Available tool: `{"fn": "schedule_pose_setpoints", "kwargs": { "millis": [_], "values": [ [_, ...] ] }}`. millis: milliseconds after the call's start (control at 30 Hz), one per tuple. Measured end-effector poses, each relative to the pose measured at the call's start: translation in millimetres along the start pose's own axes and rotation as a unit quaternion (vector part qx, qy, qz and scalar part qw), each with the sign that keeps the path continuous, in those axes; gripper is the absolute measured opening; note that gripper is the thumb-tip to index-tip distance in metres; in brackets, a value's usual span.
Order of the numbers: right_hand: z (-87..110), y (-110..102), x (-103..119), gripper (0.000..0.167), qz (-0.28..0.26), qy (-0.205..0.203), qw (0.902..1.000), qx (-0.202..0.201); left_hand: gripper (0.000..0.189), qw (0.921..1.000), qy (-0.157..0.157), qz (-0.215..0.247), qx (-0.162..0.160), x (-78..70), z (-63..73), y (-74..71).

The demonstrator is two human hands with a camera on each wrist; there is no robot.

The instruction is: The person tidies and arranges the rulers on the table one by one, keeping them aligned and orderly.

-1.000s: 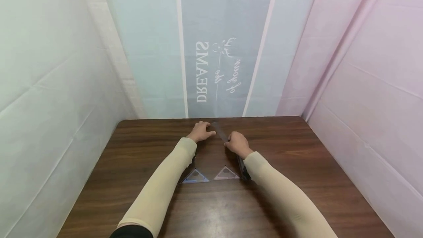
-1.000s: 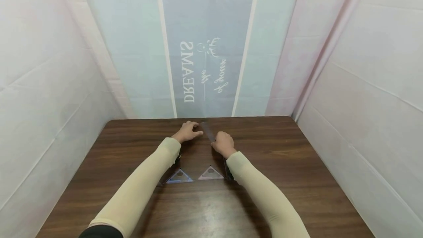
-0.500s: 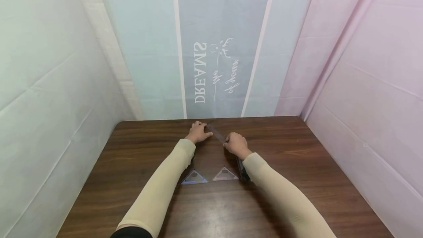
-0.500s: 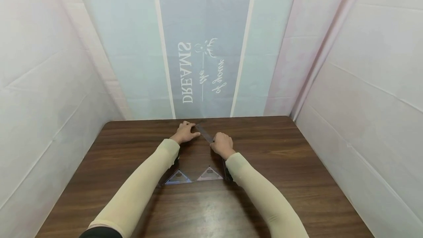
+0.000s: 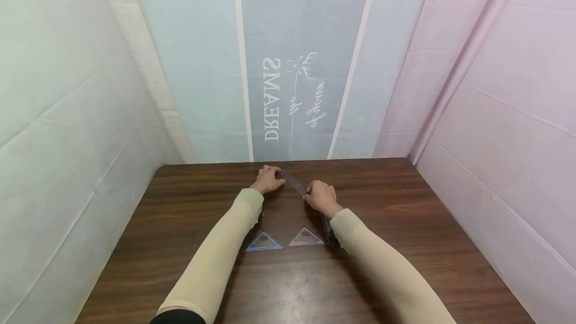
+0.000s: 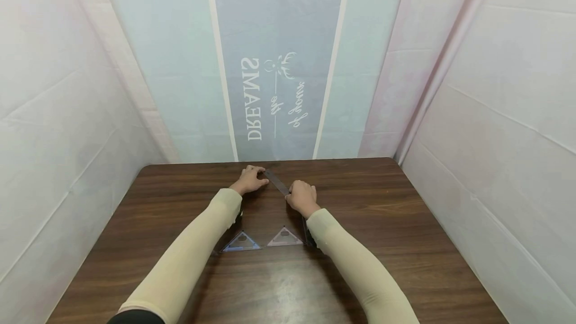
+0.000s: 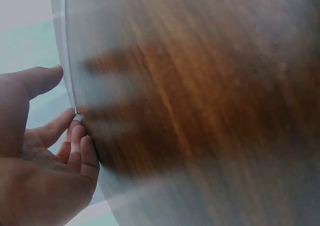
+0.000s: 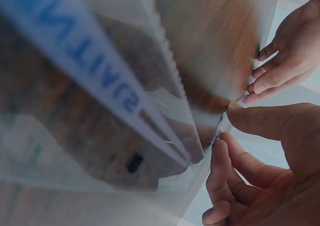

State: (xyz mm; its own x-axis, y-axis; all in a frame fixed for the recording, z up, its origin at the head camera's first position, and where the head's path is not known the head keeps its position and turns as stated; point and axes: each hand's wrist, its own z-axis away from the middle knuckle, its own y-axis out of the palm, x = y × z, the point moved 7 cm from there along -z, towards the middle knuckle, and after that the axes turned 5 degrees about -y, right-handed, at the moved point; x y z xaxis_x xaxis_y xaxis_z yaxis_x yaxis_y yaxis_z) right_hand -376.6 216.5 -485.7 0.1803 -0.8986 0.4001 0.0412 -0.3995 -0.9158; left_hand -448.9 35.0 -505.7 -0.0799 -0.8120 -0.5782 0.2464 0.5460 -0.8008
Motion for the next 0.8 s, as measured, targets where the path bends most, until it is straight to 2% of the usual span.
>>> {"fn": "schedule_pose_setpoints", "kwargs": {
  "millis": [200,300,500,633,800],
  "values": [
    [1.0,-2.3,0.6,0.021,-0.002,-0.003,1.0000,0.002,0.055,0.9995,-0.012,0.026,0.009,2.0,1.8,-3.3],
    [0.7,-2.4,-0.2,0.021,-0.005,-0.004,1.0000,0.002,0.055,0.9992,-0.016,0.035,0.014,5.2,-1.5,-0.9],
    [0.4,-2.0,-0.2,0.021,-0.012,0.000,0.9998,0.013,0.051,0.9966,-0.014,0.081,-0.001,12.7,-7.6,3.2],
    [-1.3,-2.4,1.3,0.022,-0.016,-0.007,0.9997,0.015,0.042,0.9915,-0.016,0.128,-0.018,14.1,-5.7,-0.6],
    [-3.4,-0.6,2.7,0.025,-0.009,-0.016,0.9996,0.020,0.036,0.9812,-0.019,0.188,-0.039,13.9,0.5,-6.5]
  ]
}}
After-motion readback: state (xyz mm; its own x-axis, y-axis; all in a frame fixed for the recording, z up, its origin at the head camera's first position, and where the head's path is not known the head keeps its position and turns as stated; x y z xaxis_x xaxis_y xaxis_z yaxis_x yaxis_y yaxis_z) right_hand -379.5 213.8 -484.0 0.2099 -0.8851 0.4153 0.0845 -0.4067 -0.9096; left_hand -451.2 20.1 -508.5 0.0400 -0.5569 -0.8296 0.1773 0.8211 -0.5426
